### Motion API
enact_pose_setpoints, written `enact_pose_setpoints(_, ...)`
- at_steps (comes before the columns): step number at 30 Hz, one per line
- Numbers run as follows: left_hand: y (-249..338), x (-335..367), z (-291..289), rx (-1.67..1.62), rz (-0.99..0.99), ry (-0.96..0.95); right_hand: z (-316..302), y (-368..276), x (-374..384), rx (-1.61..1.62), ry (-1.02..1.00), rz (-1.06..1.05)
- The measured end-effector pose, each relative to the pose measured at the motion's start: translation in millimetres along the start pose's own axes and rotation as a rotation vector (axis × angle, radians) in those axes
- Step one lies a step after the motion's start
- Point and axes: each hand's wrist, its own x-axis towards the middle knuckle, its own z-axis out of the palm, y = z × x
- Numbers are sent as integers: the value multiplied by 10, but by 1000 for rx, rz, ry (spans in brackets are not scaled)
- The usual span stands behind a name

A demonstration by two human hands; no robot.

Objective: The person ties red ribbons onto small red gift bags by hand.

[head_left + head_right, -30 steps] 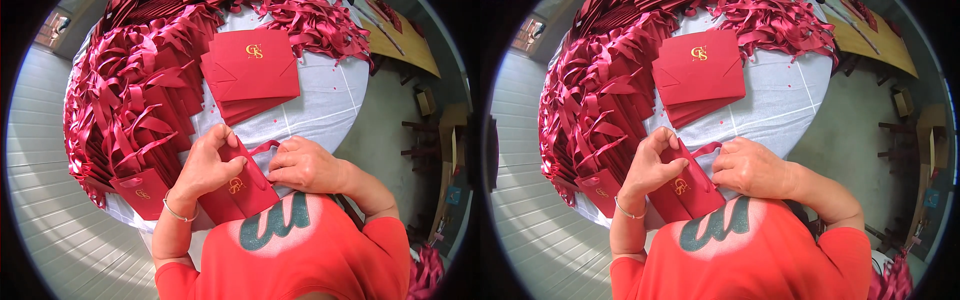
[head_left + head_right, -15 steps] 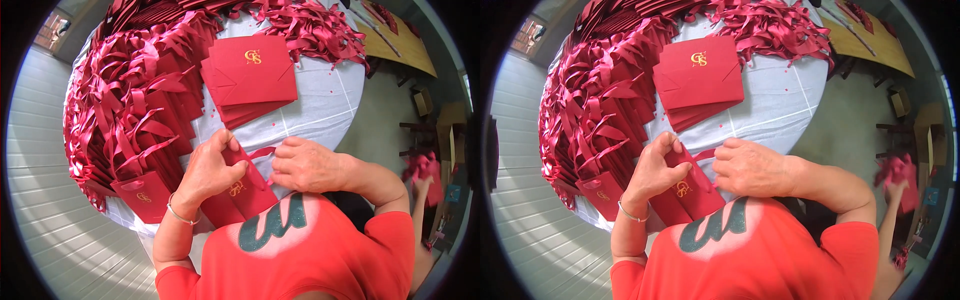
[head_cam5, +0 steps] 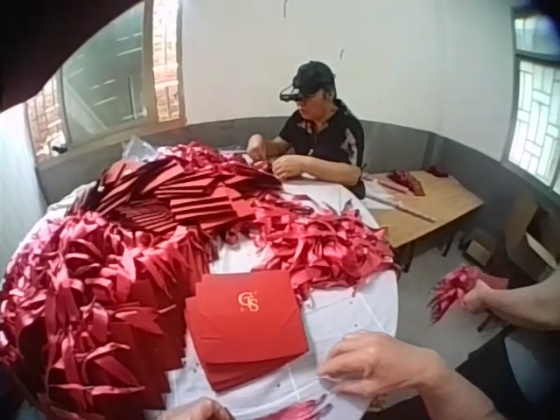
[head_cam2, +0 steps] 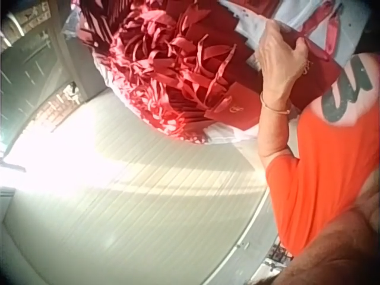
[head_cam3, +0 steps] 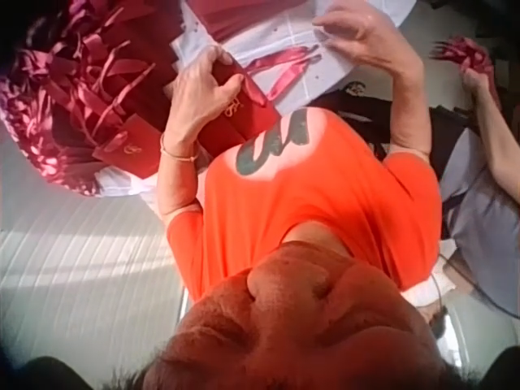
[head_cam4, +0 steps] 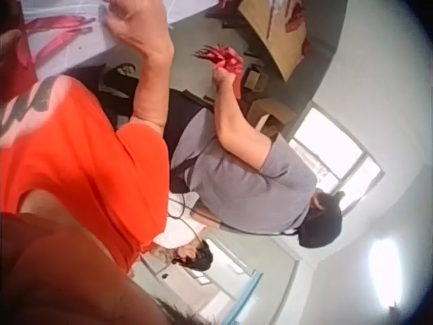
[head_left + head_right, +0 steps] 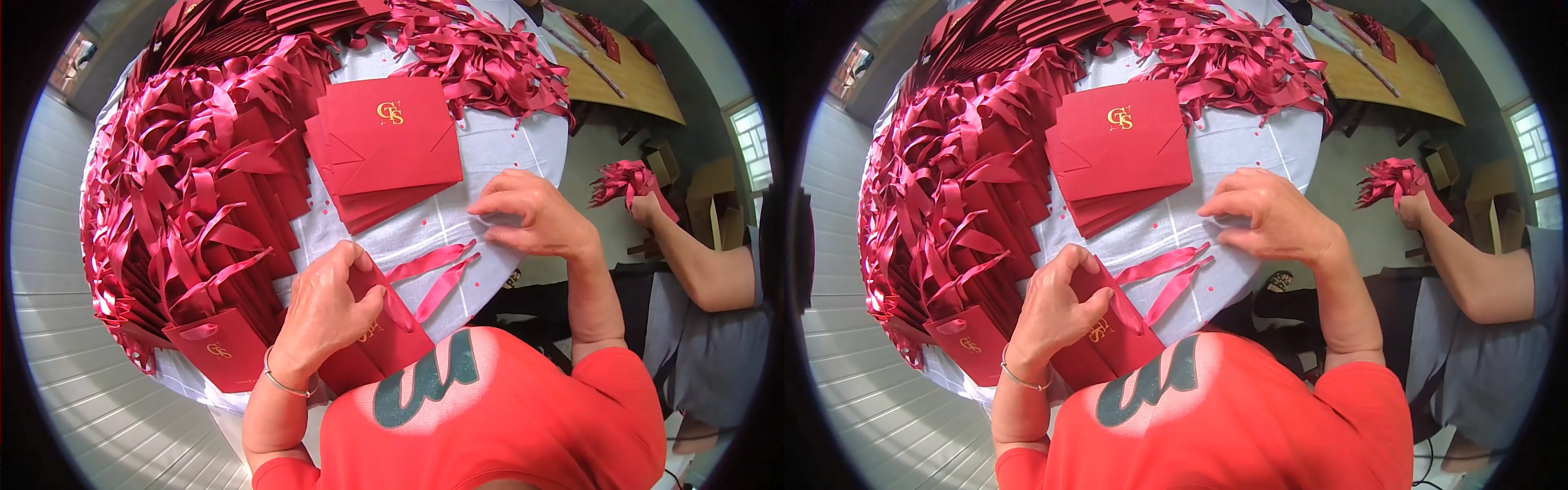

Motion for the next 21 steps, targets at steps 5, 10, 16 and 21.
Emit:
enact_pose_setpoints(5, 4, -22, -11, 53, 12, 0, 168, -206, -78, 101, 67, -76)
enact_pose_setpoints(10, -13, -28, -23, 37, 38, 14, 246, -187, -103, 19, 127, -83)
enact_pose_setpoints(16, -33, -7, -68, -39, 75, -7, 349, -448, -29, 3, 228, -199)
enact_pose_setpoints(21, -49, 1, -75, -133, -20, 36, 651, -737, 168, 37, 308, -245)
